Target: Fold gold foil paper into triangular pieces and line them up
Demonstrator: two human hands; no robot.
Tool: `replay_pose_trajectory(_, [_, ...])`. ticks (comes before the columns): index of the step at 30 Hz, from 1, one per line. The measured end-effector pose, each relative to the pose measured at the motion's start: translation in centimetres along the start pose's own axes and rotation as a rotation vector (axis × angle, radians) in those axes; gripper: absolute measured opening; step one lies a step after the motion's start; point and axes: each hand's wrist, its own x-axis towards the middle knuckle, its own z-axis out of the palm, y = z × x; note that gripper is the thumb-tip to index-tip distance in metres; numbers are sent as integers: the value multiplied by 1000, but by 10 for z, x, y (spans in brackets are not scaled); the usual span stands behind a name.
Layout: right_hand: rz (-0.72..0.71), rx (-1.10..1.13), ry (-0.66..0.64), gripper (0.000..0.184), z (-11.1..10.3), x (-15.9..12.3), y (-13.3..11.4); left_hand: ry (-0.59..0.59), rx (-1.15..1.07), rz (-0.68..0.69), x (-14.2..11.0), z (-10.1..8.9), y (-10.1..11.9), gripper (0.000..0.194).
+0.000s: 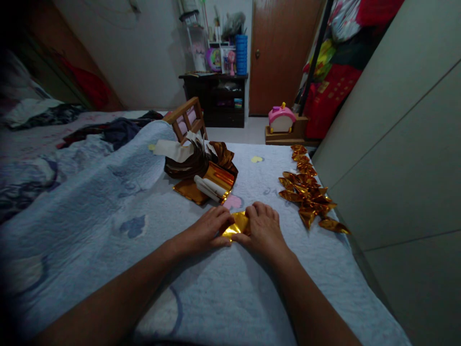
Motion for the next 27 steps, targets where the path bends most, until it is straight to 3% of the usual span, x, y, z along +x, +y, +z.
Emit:
replay_pose_trajectory(5, [-14,28,12,65,9,-1,20,6,-34,14,-1,-1,-1,41])
replay_pose_trajectory(12, [24,85,-124,68,1,3,30,-9,-53,32,-2,-1,-4,39])
replay_pose_trajectory(19, [-28,105,-93,66,2,1,42,-18,-53,53,-4,-2,-4,40])
replay_pose_trajectory(27, [-48,234,-142,66,-15,-1,43,6,-48,51,-8,1,-6,58])
